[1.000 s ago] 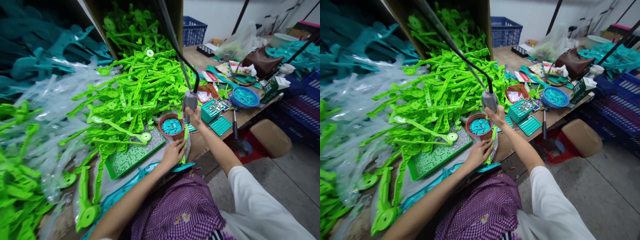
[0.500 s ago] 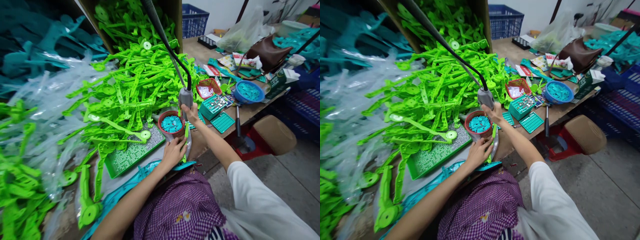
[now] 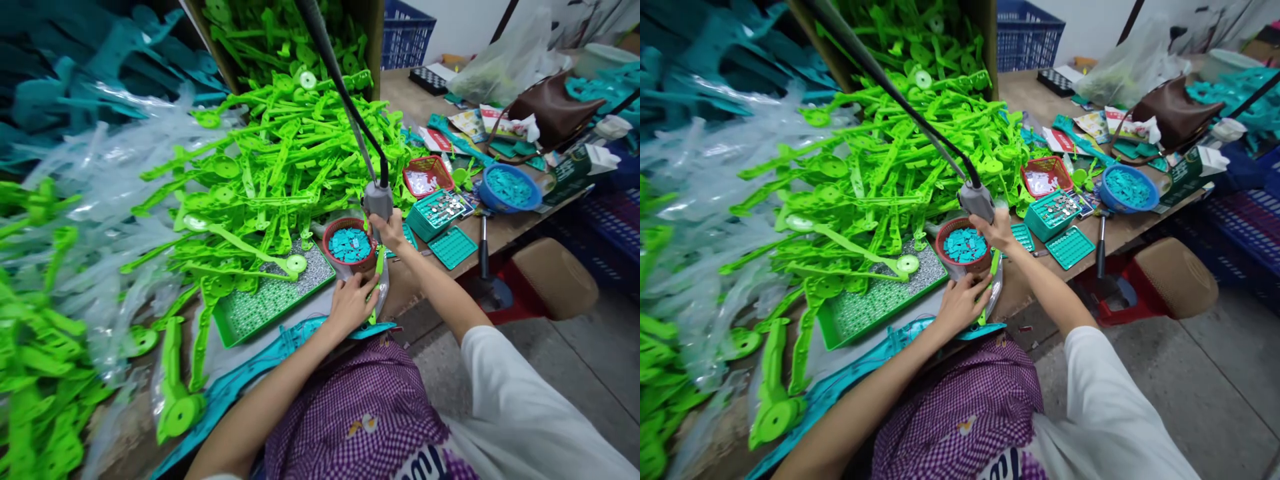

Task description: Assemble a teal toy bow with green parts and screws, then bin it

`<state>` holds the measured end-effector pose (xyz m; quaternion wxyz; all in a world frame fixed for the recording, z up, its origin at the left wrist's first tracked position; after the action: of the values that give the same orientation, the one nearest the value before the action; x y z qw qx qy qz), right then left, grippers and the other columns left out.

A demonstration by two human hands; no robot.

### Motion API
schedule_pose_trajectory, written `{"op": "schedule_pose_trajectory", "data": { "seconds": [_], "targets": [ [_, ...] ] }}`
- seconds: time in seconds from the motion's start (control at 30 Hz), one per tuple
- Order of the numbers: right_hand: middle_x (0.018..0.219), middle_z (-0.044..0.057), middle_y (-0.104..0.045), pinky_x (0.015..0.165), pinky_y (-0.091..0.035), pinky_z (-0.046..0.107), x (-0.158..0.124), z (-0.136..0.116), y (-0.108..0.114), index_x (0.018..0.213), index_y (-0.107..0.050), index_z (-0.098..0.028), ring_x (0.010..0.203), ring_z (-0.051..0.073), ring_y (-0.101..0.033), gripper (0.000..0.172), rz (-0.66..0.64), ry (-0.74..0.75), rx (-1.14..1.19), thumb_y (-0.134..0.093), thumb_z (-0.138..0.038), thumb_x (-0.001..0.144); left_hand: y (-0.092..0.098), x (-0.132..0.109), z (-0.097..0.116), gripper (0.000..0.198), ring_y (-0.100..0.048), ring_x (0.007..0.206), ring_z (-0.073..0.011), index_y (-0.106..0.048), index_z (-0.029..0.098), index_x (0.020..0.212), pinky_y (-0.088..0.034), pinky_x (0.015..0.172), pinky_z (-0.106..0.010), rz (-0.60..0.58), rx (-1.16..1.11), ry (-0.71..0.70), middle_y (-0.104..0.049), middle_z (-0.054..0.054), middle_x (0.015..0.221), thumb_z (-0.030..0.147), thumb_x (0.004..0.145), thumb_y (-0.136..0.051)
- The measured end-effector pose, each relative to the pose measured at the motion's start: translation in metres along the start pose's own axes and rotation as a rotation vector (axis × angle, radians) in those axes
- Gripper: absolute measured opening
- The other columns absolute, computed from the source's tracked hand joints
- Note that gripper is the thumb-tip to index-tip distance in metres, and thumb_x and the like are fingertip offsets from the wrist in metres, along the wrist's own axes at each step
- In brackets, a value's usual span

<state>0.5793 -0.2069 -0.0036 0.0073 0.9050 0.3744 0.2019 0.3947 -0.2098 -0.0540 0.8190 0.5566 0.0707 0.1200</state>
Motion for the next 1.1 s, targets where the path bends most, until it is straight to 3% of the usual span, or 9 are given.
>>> {"op": "schedule_pose_trajectory", "data": {
  "seconds": [0.13, 0.23, 0.33, 0.47, 0.57, 0.63, 0.83, 1.1],
  "targets": [
    [0.047, -0.003, -0.052, 0.043, -0.039, 0.026, 0.001, -0.036, -0.004, 0.06, -0.056, -0.021, 0.041, 0.011, -0.049, 0.056, 0.091, 0.062, 0.147, -0.056, -0.075, 0.074, 0.002, 0.004, 0.002, 0.044, -0.057, 0.106, -0.0256, -0.054, 0.027, 0.138, -0.038, 0.086, -0.04, -0.056, -0.029, 0.003, -0.062, -0.011, 0.115, 0.04, 0.099, -0.041],
    [0.049, -0.001, -0.054, 0.044, -0.044, 0.027, -0.009, -0.067, -0.024, 0.06, -0.057, -0.022, 0.044, 0.013, -0.053, 0.059, 0.092, 0.114, 0.227, -0.052, -0.079, 0.074, 0.009, 0.0, -0.001, 0.046, -0.056, 0.111, -0.0266, -0.049, 0.028, 0.142, -0.04, 0.088, -0.04, -0.122, -0.074, -0.019, -0.059, -0.011, 0.123, 0.042, 0.099, -0.04],
    [0.047, -0.002, -0.052, 0.041, -0.043, 0.027, -0.023, -0.085, -0.06, 0.067, -0.06, -0.022, 0.041, 0.013, -0.052, 0.059, 0.039, 0.059, 0.298, -0.053, -0.08, 0.071, 0.02, -0.018, -0.01, 0.049, -0.054, 0.117, -0.028, -0.044, 0.027, 0.145, -0.041, 0.092, -0.042, -0.109, -0.131, -0.026, -0.055, -0.012, 0.135, 0.042, 0.098, -0.044],
    [0.048, -0.003, -0.05, 0.038, -0.039, 0.026, -0.037, -0.089, -0.12, 0.076, -0.061, -0.021, 0.038, 0.013, -0.049, 0.066, -0.015, -0.039, 0.414, -0.043, -0.085, 0.072, 0.02, -0.042, -0.023, 0.035, -0.059, 0.114, -0.0268, -0.06, 0.026, 0.128, -0.043, 0.095, -0.041, -0.13, -0.252, 0.003, -0.066, -0.009, 0.122, 0.034, 0.095, -0.05],
    [0.047, -0.003, -0.05, 0.041, -0.041, 0.026, -0.04, -0.086, -0.168, 0.068, -0.058, -0.021, 0.04, 0.011, -0.049, 0.061, -0.199, -0.055, 0.402, -0.049, -0.081, 0.07, 0.016, -0.042, -0.033, 0.031, -0.063, 0.11, -0.0273, -0.067, 0.023, 0.117, -0.047, 0.092, -0.038, -0.133, -0.403, 0.027, -0.07, -0.008, 0.118, 0.031, 0.09, -0.055],
    [0.046, -0.004, -0.05, 0.042, -0.04, 0.024, -0.041, -0.082, -0.188, 0.063, -0.056, -0.02, 0.04, 0.01, -0.048, 0.056, -0.271, -0.053, 0.392, -0.055, -0.076, 0.071, 0.015, -0.036, -0.038, 0.033, -0.064, 0.107, -0.0285, -0.068, 0.019, 0.115, -0.049, 0.089, -0.036, -0.111, -0.464, 0.041, -0.071, -0.009, 0.116, 0.029, 0.085, -0.059],
    [0.046, -0.002, -0.052, 0.044, -0.042, 0.026, -0.05, -0.063, -0.195, 0.062, -0.054, -0.022, 0.042, 0.012, -0.05, 0.059, -0.252, -0.084, 0.335, -0.047, -0.079, 0.071, 0.012, -0.028, -0.047, 0.04, -0.067, 0.098, -0.0314, -0.069, 0.012, 0.114, -0.052, 0.083, -0.036, -0.125, -0.49, 0.05, -0.072, -0.013, 0.113, 0.021, 0.075, -0.062],
    [0.049, 0.0, -0.053, 0.047, -0.047, 0.031, -0.056, -0.04, -0.202, 0.063, -0.056, -0.024, 0.045, 0.016, -0.054, 0.062, -0.238, -0.06, 0.282, -0.046, -0.084, 0.069, 0.008, -0.031, -0.05, 0.031, -0.067, 0.085, -0.0282, -0.071, 0.016, 0.102, -0.051, 0.074, -0.033, -0.122, -0.453, 0.118, -0.074, -0.009, 0.098, 0.021, 0.073, -0.061]
  ]
}}
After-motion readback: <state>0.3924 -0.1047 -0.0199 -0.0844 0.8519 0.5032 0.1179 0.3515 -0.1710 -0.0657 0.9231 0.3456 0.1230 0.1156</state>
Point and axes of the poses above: each hand's wrist, its own x-axis towards the middle knuckle, its own y-axis out of the back of the hand, z = x × y, the point moved 4 cm from there along x, towards the middle knuckle
